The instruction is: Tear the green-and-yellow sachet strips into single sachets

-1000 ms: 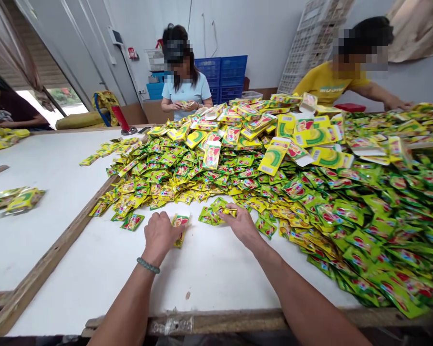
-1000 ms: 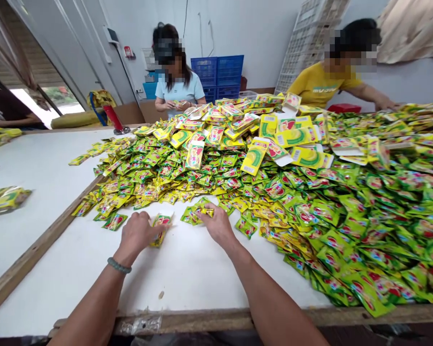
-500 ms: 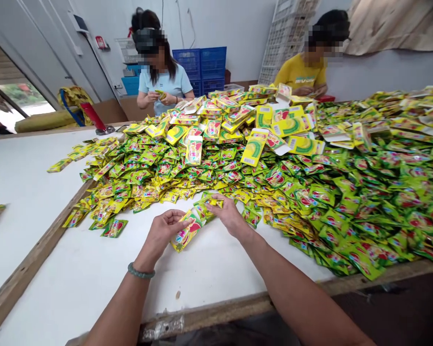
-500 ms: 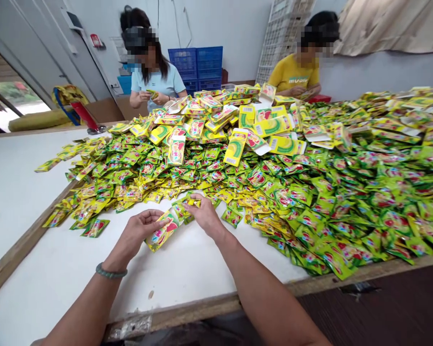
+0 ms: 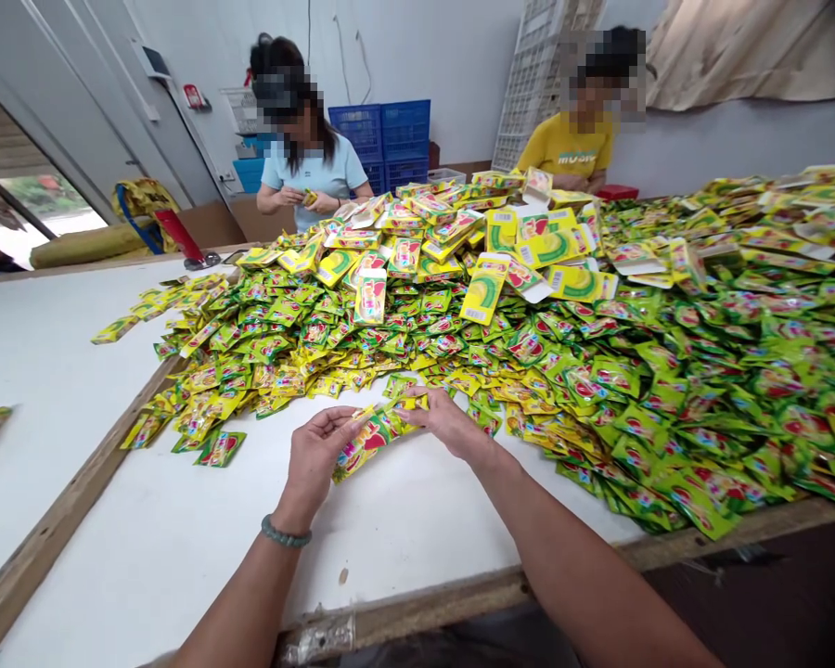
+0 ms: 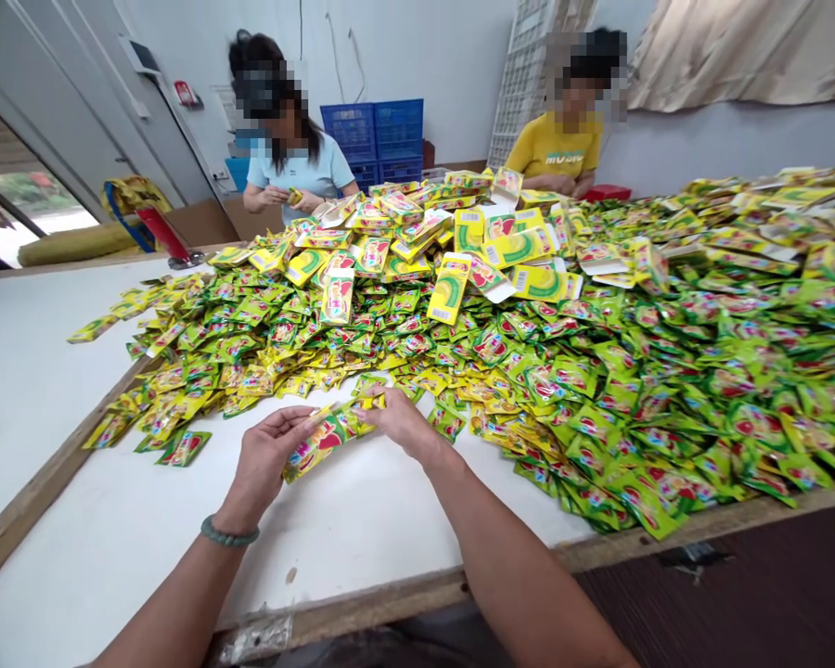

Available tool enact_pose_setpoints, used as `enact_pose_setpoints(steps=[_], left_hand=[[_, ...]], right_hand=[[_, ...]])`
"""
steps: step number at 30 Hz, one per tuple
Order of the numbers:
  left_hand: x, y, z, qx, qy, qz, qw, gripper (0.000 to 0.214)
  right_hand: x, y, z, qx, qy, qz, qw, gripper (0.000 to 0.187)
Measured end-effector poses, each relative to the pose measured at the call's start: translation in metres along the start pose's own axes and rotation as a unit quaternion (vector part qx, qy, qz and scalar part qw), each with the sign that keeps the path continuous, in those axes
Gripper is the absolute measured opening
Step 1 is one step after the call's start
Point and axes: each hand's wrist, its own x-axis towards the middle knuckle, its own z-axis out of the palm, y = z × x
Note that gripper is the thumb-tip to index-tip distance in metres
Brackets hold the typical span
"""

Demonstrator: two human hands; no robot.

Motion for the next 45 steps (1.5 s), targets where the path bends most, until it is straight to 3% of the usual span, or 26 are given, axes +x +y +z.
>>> enact_pose_setpoints(steps=[4, 9, 14, 20, 24, 27, 31, 34, 39, 45], left_hand=[[-0.001, 0.001, 0.001, 0.052, -0.046, -0.030, 0.997, 0.039], [-0.001, 0.002, 0.007, 0.018, -0.095, -0.106, 0.990, 0.044], [-0.001, 0.004, 0.012, -0.012, -0.073, -0.110, 0.991, 0.040], [-0.002, 0.003, 0.010, -0.015, -0.077, -0.089, 0.993, 0.039], [-0.001, 0.004, 0.008, -0.040, -0.067, -0.114, 0.990, 0.040], [0.000, 0.006, 0.007, -0.057, -0.059, -0.115, 0.990, 0.040], [-0.001, 0.006, 0.006, -0.062, -0.074, -0.122, 0.988, 0.041], [-0.002, 0.006, 0.006, -0.067, -0.065, -0.123, 0.988, 0.041], [0.000, 0.008, 0.007, -0.078, -0.036, -0.110, 0.990, 0.042], [0.001, 0.008, 0.005, -0.067, -0.063, -0.117, 0.989, 0.042]], right_hand=[[0.001, -0.001, 0.003, -0.083, 0.003, -0.048, 0.995, 0.038], [0.002, 0.001, 0.007, -0.150, 0.032, -0.075, 0.985, 0.038], [-0.003, 0.000, 0.010, -0.186, 0.042, -0.056, 0.980, 0.033], [-0.010, -0.007, 0.018, -0.264, 0.040, -0.099, 0.959, 0.019], [-0.010, -0.006, 0.016, -0.192, -0.008, -0.097, 0.977, 0.030], [-0.007, -0.004, 0.013, -0.148, 0.002, -0.133, 0.980, 0.029], [-0.005, -0.001, 0.017, -0.200, 0.028, -0.145, 0.969, 0.030], [-0.005, -0.001, 0.018, -0.161, 0.031, -0.138, 0.977, 0.028], [-0.010, -0.006, 0.018, -0.190, 0.117, -0.171, 0.960, 0.020], [-0.015, -0.013, 0.024, -0.201, 0.068, -0.162, 0.964, 0.021]])
